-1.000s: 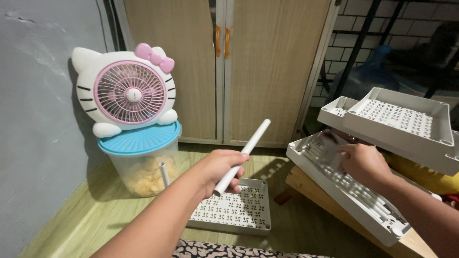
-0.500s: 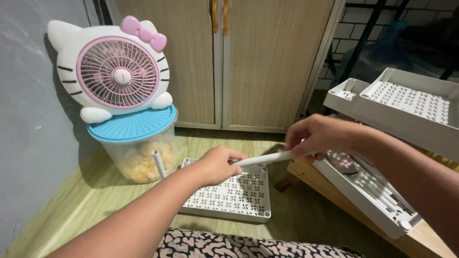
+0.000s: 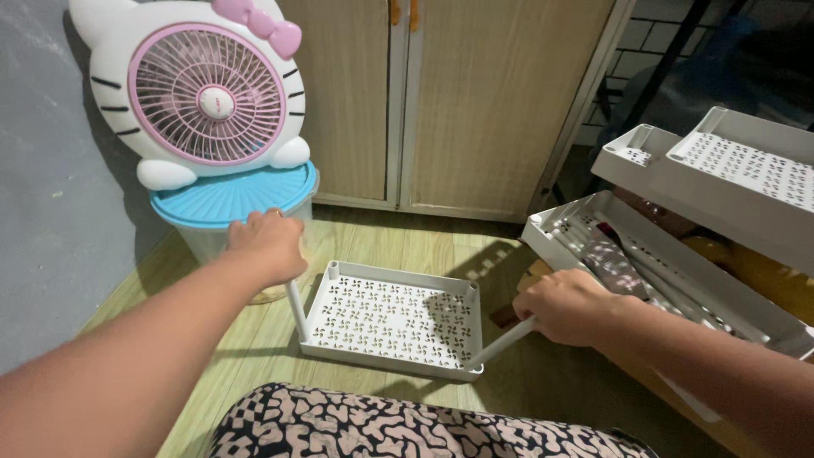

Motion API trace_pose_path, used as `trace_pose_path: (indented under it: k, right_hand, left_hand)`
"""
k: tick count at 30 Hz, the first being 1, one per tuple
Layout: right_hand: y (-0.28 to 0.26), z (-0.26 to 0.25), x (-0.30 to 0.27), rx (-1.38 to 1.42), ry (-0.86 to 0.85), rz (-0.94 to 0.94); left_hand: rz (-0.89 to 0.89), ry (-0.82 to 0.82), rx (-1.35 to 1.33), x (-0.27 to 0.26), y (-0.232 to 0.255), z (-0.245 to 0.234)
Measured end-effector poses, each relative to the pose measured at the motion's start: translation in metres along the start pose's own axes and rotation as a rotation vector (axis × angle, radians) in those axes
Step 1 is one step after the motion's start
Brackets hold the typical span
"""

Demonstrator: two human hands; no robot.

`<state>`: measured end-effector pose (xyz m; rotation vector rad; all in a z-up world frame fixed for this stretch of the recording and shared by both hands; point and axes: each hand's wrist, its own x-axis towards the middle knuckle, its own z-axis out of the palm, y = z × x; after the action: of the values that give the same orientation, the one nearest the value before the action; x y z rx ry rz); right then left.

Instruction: The person assembles a small white plastic storage rack on the floor, inserting white cylindrical tubes into the corner sockets of perforated trays and pressing them into place. They then hold a tray upright and wipe its surface and edges with a dark cloth.

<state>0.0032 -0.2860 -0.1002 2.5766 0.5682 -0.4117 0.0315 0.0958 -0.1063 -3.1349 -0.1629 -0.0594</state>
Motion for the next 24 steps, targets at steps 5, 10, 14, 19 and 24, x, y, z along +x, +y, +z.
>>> trace_pose_path:
  k: [5,10,14,19,24]
  right_hand:
    - [0.007,0.003,0.006,-0.032,0.050,-0.047]
    - [0.000,0.004,0.005,-0.100,0.017,-0.085]
    - [-0.009,-0.001,0.004,-0.192,0.010,-0.175]
    - [-0.024,-0.011,0.016,-0.417,-0.065,-0.276]
    - [-0.022,-0.010,0.030,-0.110,0.156,-0.306]
  left_hand:
    - [0.035,-0.122,-0.093,0.013,-0.017,0.034]
    - [0.021,0.004,-0.096,0.022,-0.020,0.061]
    - [0.066,0.059,-0.125,0.020,-0.020,0.065]
    - [0.062,0.069,-0.148,0.014,-0.017,0.061]
    - [0.080,0.059,-0.187,0.007,-0.012,0.053]
